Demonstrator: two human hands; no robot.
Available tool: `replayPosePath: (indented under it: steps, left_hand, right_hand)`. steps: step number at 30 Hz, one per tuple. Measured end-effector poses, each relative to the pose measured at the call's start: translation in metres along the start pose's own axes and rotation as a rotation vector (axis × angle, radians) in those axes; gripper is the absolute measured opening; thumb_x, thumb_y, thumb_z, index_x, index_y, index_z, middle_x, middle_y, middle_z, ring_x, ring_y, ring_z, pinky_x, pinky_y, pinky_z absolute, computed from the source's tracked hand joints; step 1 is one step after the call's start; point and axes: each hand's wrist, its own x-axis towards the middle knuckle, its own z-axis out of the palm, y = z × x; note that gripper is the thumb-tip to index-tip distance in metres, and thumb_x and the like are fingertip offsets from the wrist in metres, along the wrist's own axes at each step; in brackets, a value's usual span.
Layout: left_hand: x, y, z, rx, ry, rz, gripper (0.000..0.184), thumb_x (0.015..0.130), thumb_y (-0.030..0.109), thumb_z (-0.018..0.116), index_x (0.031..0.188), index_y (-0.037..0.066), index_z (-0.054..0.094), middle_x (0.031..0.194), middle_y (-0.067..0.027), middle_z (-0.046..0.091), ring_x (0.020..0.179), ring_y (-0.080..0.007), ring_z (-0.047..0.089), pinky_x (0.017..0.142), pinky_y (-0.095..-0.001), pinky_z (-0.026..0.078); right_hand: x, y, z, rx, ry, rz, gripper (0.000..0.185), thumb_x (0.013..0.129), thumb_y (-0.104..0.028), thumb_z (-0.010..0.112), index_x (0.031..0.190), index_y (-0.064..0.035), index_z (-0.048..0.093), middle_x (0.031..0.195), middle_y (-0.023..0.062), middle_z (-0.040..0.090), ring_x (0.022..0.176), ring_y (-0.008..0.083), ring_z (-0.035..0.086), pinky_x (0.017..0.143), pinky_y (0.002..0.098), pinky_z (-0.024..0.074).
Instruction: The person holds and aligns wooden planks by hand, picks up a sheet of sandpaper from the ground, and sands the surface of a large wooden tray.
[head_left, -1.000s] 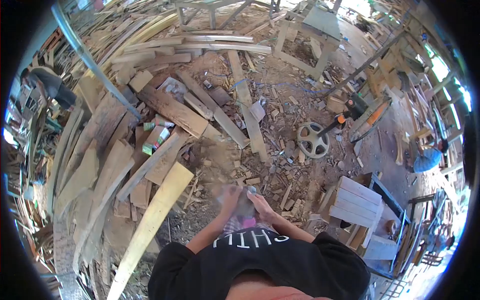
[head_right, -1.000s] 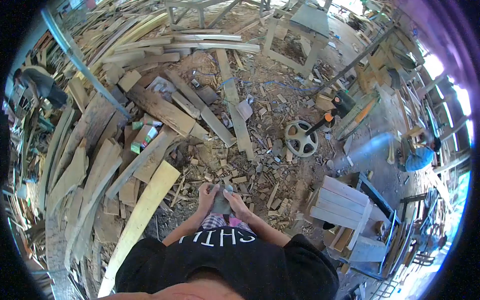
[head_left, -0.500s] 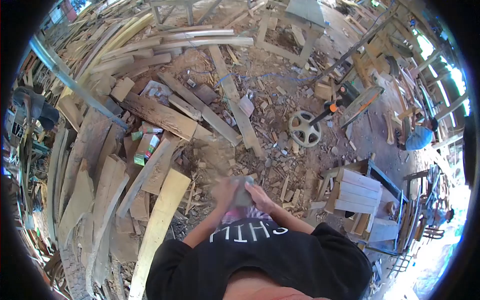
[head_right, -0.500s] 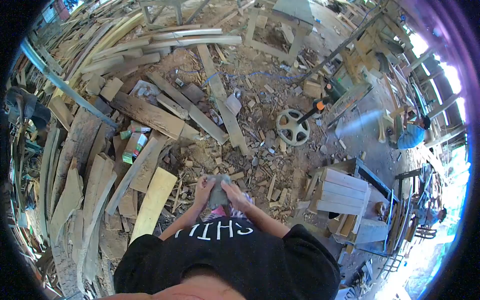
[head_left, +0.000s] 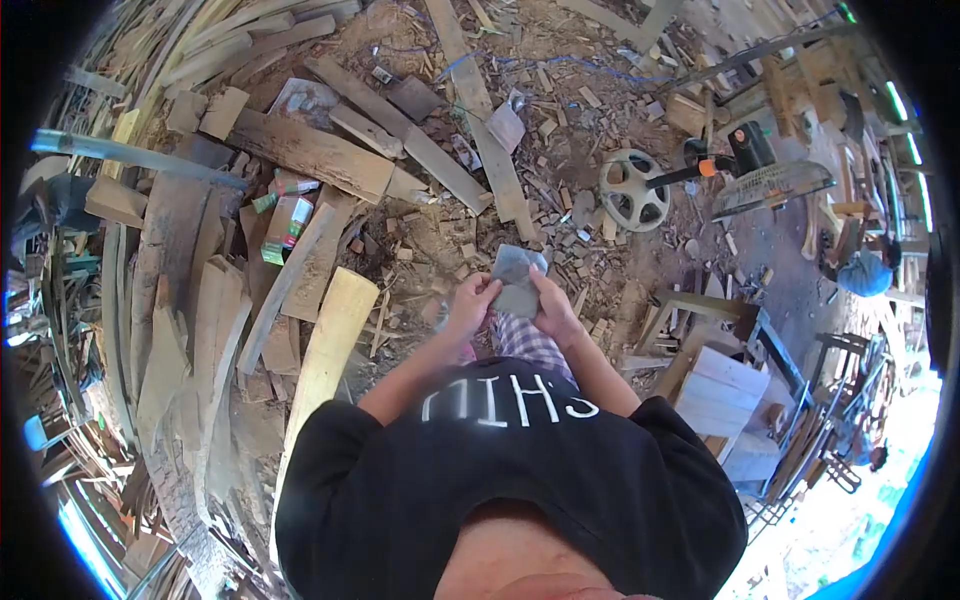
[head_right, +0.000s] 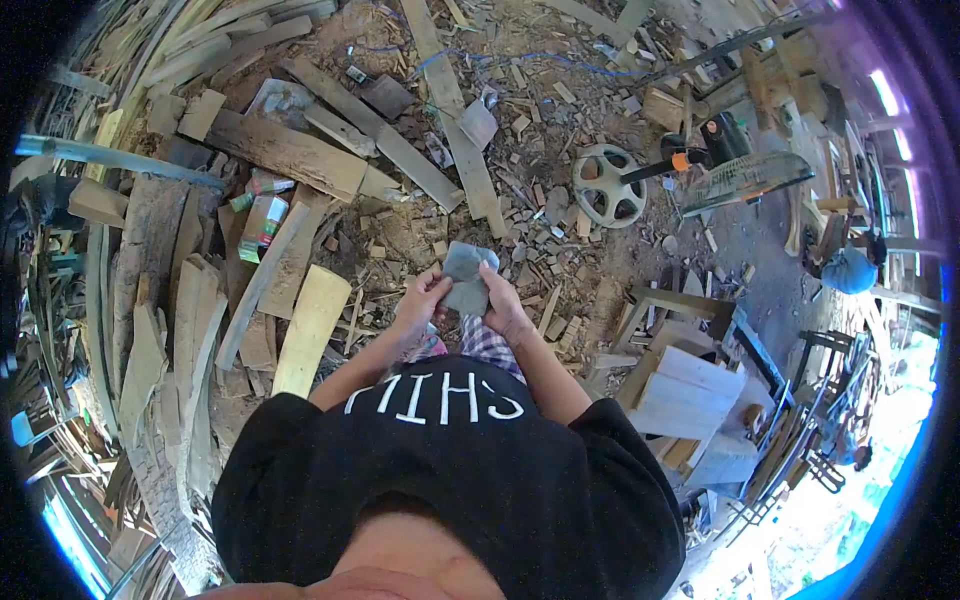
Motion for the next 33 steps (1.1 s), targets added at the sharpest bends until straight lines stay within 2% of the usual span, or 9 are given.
replayPosePath:
  steps: [4, 8, 11, 13, 16, 18, 22, 26, 33]
  left_hand:
    - [0.047, 0.031, 0.016, 0.014, 0.047, 0.001, 0.022, 0.092, 0.026, 0.059, 0.104, 0.007, 0.060, 0.076, 0.0017, 0.061, 0.057, -0.0045, 0.055, 0.048, -0.0175, 0.044]
    - [0.079, 0.072, 0.022, -0.101, 0.087, 0.080, 0.022, 0.092, 0.025, 0.059, 0.106, 0.007, 0.060, 0.079, 0.0011, 0.061, 0.067, -0.0069, 0.057, 0.060, -0.0228, 0.046]
    - [0.097, 0.106, 0.015, -0.185, 0.209, 0.230, 0.030, 0.092, 0.028, 0.059, 0.114, 0.008, 0.057, 0.086, 0.0002, 0.061, 0.077, -0.0068, 0.057, 0.064, -0.0226, 0.044]
    - [0.114, 0.116, -0.003, -0.097, 0.412, 0.327, 0.040, 0.090, 0.034, 0.061, 0.121, 0.009, 0.053, 0.100, -0.0004, 0.060, 0.084, -0.0070, 0.055, 0.066, -0.0208, 0.041]
    - [0.139, 0.128, -0.027, -0.182, 0.493, 0.357, 0.048, 0.089, 0.042, 0.060, 0.125, 0.011, 0.050, 0.107, 0.0004, 0.058, 0.088, -0.0087, 0.053, 0.073, -0.0233, 0.040]
    - [0.147, 0.141, -0.036, -0.199, 0.543, 0.294, 0.052, 0.088, 0.047, 0.058, 0.126, 0.013, 0.049, 0.107, 0.0012, 0.056, 0.091, -0.0108, 0.052, 0.077, -0.0278, 0.039]
    - [0.155, 0.175, -0.030, -0.281, 0.480, 0.158, 0.051, 0.088, 0.052, 0.055, 0.123, 0.015, 0.050, 0.105, -0.0001, 0.057, 0.094, -0.0128, 0.052, 0.080, -0.0308, 0.038]
    - [0.179, 0.195, -0.038, -0.319, 0.342, 0.076, 0.040, 0.090, 0.051, 0.054, 0.109, 0.016, 0.051, 0.108, -0.0029, 0.059, 0.093, -0.0148, 0.055, 0.079, -0.0304, 0.040]
    - [0.213, 0.193, -0.089, -0.367, 0.226, 0.011, 0.027, 0.093, 0.040, 0.054, 0.095, 0.013, 0.058, 0.088, -0.0009, 0.063, 0.081, -0.0130, 0.062, 0.070, -0.0268, 0.045]
  right_hand:
    - [0.019, -0.063, -0.005, 0.006, 0.020, -0.031, 0.040, 0.099, -0.032, 0.041, 0.121, -0.0003, 0.051, 0.110, 0.0140, 0.063, 0.098, 0.0265, 0.064, 0.088, 0.0411, 0.0526]
    - [0.037, -0.123, -0.040, -0.014, 0.091, -0.207, 0.038, 0.099, -0.029, 0.043, 0.122, 0.0014, 0.051, 0.114, 0.0129, 0.062, 0.101, 0.0267, 0.063, 0.089, 0.0409, 0.0518]
    - [0.050, -0.169, -0.058, 0.016, 0.147, -0.325, 0.036, 0.099, -0.026, 0.045, 0.122, 0.0011, 0.051, 0.117, 0.0120, 0.060, 0.102, 0.0266, 0.062, 0.091, 0.0413, 0.0508]
    - [0.046, -0.196, -0.059, 0.112, 0.233, -0.472, 0.035, 0.099, -0.024, 0.046, 0.122, 0.0006, 0.052, 0.119, 0.0118, 0.059, 0.104, 0.0266, 0.061, 0.092, 0.0423, 0.0494]
    - [0.059, -0.224, -0.072, 0.187, 0.211, -0.552, 0.034, 0.099, -0.024, 0.045, 0.122, -0.0001, 0.052, 0.120, 0.0116, 0.059, 0.107, 0.0277, 0.059, 0.094, 0.0443, 0.0479]
    - [0.058, -0.235, -0.066, 0.264, 0.313, -0.490, 0.034, 0.099, -0.024, 0.045, 0.123, -0.0010, 0.052, 0.120, 0.0112, 0.059, 0.109, 0.0283, 0.058, 0.095, 0.0452, 0.0468]
    - [0.072, -0.237, -0.065, 0.259, 0.318, -0.517, 0.036, 0.098, -0.022, 0.047, 0.128, -0.0022, 0.048, 0.125, 0.0110, 0.056, 0.113, 0.0299, 0.056, 0.099, 0.0464, 0.0442]
    - [0.111, -0.231, -0.077, 0.169, 0.340, -0.555, 0.034, 0.098, -0.024, 0.046, 0.124, -0.0025, 0.051, 0.121, 0.0108, 0.059, 0.110, 0.0278, 0.058, 0.097, 0.0449, 0.0462]
    - [0.148, -0.251, -0.046, 0.034, 0.379, -0.463, 0.033, 0.097, -0.028, 0.049, 0.116, -0.0017, 0.054, 0.108, 0.0078, 0.062, 0.100, 0.0220, 0.060, 0.088, 0.0394, 0.0497]
